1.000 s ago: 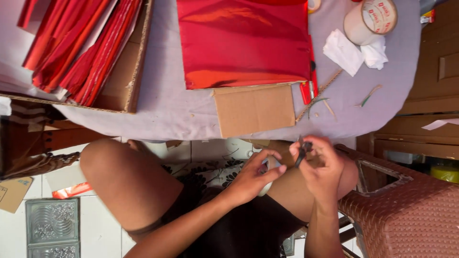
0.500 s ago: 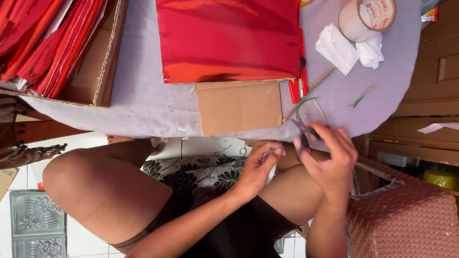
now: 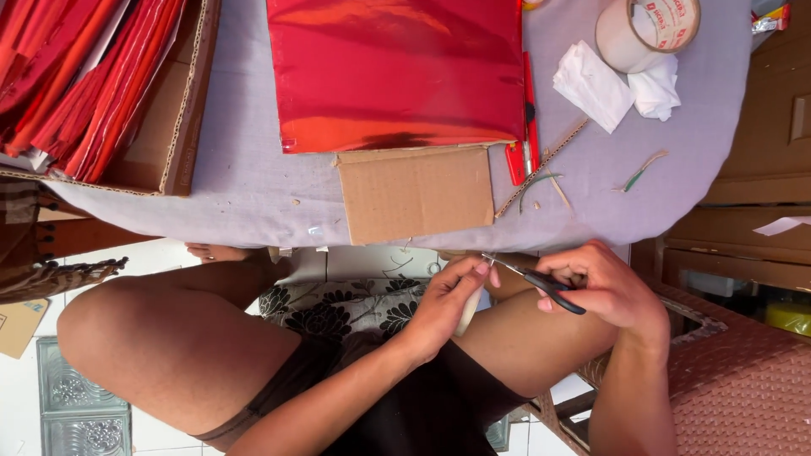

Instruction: The person is assembling a gift bag by applying double-sided tape to red metallic paper and folding it into shape.

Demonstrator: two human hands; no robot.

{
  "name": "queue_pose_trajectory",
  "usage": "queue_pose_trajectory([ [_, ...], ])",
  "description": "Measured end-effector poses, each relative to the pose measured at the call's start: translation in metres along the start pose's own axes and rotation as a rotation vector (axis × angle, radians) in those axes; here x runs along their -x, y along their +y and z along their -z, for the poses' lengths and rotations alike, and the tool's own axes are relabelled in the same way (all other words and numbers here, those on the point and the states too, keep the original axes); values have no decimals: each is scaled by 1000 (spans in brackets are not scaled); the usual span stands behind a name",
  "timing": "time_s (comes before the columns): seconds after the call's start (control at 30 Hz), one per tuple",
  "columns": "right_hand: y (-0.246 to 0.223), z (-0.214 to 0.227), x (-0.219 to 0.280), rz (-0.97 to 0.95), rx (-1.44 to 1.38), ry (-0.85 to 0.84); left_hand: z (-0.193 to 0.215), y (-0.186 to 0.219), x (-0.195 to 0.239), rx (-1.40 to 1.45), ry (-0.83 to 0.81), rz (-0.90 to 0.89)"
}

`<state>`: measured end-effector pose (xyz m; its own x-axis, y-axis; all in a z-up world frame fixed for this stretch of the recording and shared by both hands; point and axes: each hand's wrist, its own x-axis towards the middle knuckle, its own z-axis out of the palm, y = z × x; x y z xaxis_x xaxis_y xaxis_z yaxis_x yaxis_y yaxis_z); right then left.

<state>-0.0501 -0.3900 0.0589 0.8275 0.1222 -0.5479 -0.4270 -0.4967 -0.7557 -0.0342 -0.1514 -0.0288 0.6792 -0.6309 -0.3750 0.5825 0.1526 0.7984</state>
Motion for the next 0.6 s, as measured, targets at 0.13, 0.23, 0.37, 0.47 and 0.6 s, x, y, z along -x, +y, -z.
queue_pose_trajectory([
  [0.13,12,5,-9,63,65,-72,-3,1,1,69,47,13],
  [0.23,16,4,-9,68,92,-63,-1,-1,3,93,41,96],
  [0.37,18,1,0,-27,80,-167,3,0,6,88,34,117],
  [0.47,22,-8,10,-20,-24,-126,7,-10,7,45,8,88],
  [0.6,48,-36,17,228,-150,242,11,-2,12,-145,-146,-53],
])
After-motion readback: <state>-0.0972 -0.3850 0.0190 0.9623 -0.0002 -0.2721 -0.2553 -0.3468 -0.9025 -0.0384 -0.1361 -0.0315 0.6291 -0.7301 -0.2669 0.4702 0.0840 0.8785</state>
